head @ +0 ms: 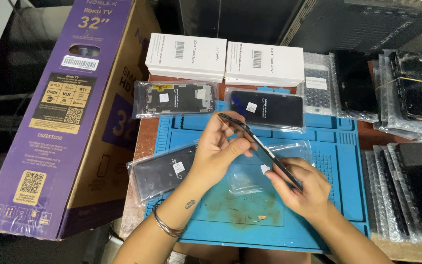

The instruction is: The person is unpacking various phone screen assemblies from plastic sleeves and boxes, inspecting them for quality, and organizing them on a repair mat.

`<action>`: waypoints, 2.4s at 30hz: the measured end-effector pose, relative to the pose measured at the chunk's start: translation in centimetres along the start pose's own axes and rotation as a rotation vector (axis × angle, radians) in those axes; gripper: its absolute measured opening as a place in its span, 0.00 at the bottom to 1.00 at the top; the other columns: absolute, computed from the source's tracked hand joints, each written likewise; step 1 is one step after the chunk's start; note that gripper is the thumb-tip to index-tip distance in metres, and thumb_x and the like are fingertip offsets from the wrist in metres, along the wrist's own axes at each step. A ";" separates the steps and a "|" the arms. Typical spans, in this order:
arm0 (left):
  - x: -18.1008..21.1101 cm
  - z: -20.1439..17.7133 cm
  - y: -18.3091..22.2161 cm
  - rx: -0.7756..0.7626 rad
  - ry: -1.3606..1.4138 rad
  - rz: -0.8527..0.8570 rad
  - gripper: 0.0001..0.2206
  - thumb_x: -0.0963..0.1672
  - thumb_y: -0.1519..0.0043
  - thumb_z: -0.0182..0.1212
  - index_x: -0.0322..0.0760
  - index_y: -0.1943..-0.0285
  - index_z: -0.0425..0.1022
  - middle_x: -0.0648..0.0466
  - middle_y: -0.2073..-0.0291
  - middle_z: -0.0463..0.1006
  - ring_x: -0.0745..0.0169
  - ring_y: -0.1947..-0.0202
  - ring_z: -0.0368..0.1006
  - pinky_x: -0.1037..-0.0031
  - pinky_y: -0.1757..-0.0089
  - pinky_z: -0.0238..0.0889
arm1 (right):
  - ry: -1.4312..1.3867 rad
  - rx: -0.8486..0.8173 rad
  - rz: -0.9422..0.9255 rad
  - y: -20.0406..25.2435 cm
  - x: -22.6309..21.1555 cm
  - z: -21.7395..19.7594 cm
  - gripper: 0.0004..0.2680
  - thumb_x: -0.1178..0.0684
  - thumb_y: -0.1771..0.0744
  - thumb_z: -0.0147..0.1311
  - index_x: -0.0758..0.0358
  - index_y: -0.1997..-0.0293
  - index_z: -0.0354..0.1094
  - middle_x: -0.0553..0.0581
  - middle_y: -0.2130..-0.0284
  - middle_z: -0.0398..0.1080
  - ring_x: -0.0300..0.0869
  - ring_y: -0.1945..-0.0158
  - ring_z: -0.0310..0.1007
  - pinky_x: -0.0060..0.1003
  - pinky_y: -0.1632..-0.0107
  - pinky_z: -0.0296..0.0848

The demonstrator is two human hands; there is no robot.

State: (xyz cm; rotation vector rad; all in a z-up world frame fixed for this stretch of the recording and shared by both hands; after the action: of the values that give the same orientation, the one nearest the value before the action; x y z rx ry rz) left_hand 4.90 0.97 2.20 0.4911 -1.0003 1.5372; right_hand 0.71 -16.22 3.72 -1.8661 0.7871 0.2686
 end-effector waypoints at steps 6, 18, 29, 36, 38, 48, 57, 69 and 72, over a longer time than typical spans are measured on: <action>0.2 -0.8 0.3 0.205 -0.248 -0.060 0.14 0.45 0.48 0.63 0.35 0.62 0.63 0.55 0.78 0.64 0.70 0.79 0.64 0.78 0.78 0.68 | 0.192 -0.017 0.193 4.6 3.2 -0.8 0.20 0.45 0.44 0.62 0.70 0.58 0.64 0.56 0.69 0.71 0.37 0.70 0.71 0.30 0.65 0.68; -1.0 -3.5 0.6 0.352 -0.275 0.144 0.03 0.40 0.42 0.58 0.33 0.65 0.70 0.53 0.80 0.74 0.73 0.79 0.71 0.82 0.77 0.68 | -0.086 -0.050 0.238 1.8 2.9 0.1 0.32 0.52 0.52 0.71 0.75 0.48 0.60 0.62 0.64 0.73 0.48 0.58 0.73 0.42 0.51 0.69; -1.8 -1.9 1.0 0.133 -0.102 0.068 0.11 0.39 0.43 0.59 0.28 0.53 0.69 0.46 0.68 0.76 0.68 0.71 0.73 0.76 0.69 0.70 | -0.500 -0.035 0.518 2.5 3.9 0.8 0.17 0.63 0.40 0.54 0.73 0.48 0.59 0.57 0.84 0.68 0.37 0.85 0.68 0.32 0.76 0.75; 0.0 1.4 0.8 -0.065 -0.223 0.073 0.29 0.43 0.50 0.68 0.34 0.39 0.61 0.49 0.43 0.62 0.58 0.44 0.60 0.68 0.47 0.59 | -0.972 -0.112 0.635 1.9 3.7 1.7 0.11 0.61 0.35 0.43 0.74 0.49 0.56 0.60 0.81 0.66 0.37 0.87 0.65 0.32 0.81 0.74; -1.0 1.2 1.2 -0.095 -0.162 0.026 0.33 0.43 0.50 0.68 0.34 0.36 0.55 0.47 0.41 0.58 0.55 0.42 0.58 0.65 0.46 0.58 | -0.980 -0.160 0.665 3.0 4.1 2.1 0.12 0.60 0.36 0.44 0.74 0.49 0.55 0.62 0.77 0.68 0.38 0.85 0.66 0.31 0.82 0.73; -1.7 2.7 1.7 -0.048 0.600 -0.688 0.28 0.53 0.38 0.39 0.30 0.34 0.55 0.32 0.47 0.65 0.48 0.58 0.69 0.62 0.49 0.57 | 0.346 -0.115 -0.235 0.9 -1.3 -1.2 0.25 0.28 0.37 0.36 0.60 0.49 0.61 0.59 0.52 0.65 0.54 0.46 0.61 0.52 0.40 0.61; -0.8 3.4 2.2 0.016 0.330 -0.688 0.21 0.48 0.39 0.42 0.35 0.39 0.61 0.50 0.42 0.66 0.59 0.42 0.61 0.71 0.43 0.53 | 0.331 -0.551 -0.471 2.3 -3.3 1.4 0.36 0.16 0.41 0.23 0.49 0.32 0.38 0.42 0.37 0.52 0.45 0.31 0.36 0.67 0.38 0.30; -1.6 4.2 3.7 -0.221 0.434 -0.910 0.26 0.52 0.37 0.42 0.43 0.30 0.54 0.44 0.49 0.69 0.42 0.55 0.71 0.61 0.75 0.69 | 0.630 -0.266 -0.058 -0.6 2.0 -3.3 0.40 0.16 0.43 0.10 0.55 0.30 0.20 0.51 0.34 0.52 0.59 0.29 0.18 0.76 0.40 0.14; -1.8 4.0 3.3 -0.189 0.459 -0.828 0.26 0.51 0.38 0.44 0.39 0.31 0.53 0.37 0.51 0.70 0.44 0.59 0.71 0.57 0.76 0.68 | 0.618 -0.292 -0.113 -0.3 2.4 -2.2 0.41 0.16 0.43 0.11 0.56 0.30 0.20 0.49 0.33 0.44 0.56 0.29 0.17 0.79 0.42 0.15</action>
State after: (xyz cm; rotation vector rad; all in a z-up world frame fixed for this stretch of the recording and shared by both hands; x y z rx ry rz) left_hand 1.28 -3.19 1.95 0.3294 -0.4709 0.7449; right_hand 2.32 -19.02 3.67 -2.2981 1.0897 -0.2999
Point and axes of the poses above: each hand's wrist, its own y-axis away from the middle knuckle, its own z-axis out of the palm, x = y × z, the point moved 4 cm from there along -y, towards the middle knuckle
